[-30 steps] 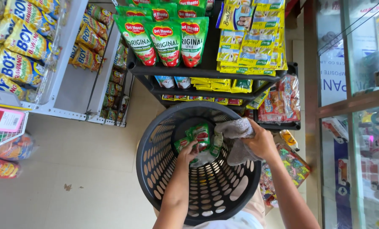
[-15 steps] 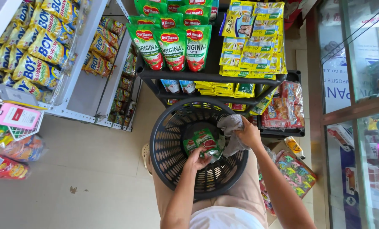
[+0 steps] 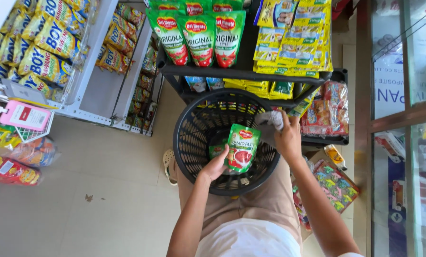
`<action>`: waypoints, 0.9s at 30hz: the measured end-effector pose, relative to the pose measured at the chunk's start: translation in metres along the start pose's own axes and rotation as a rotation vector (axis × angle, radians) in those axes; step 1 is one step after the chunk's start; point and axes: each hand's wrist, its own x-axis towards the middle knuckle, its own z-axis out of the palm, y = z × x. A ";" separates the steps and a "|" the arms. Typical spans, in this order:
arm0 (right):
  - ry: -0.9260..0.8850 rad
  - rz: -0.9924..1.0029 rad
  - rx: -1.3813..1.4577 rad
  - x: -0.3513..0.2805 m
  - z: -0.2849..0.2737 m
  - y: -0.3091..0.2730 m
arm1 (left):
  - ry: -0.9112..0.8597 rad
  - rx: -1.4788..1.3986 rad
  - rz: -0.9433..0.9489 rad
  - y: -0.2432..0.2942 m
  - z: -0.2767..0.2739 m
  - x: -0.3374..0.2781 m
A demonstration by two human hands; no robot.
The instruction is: Cleaning and wiping tomato sauce pouches before placing them on a shelf.
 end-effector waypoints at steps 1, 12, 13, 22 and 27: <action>-0.001 0.004 0.000 0.002 -0.014 -0.011 | 0.000 0.000 -0.004 -0.001 0.000 -0.002; -0.196 0.356 0.589 -0.051 -0.027 -0.117 | -0.151 -0.382 0.217 -0.009 0.009 0.001; -0.195 0.354 0.589 -0.059 -0.022 -0.123 | -0.152 -0.381 0.218 0.008 0.020 -0.013; -0.321 -0.192 0.312 -0.101 0.006 -0.151 | -0.040 -0.444 0.304 0.003 0.020 -0.021; -0.142 -0.335 0.287 -0.069 0.025 -0.148 | 0.093 -0.459 0.390 -0.025 0.010 0.000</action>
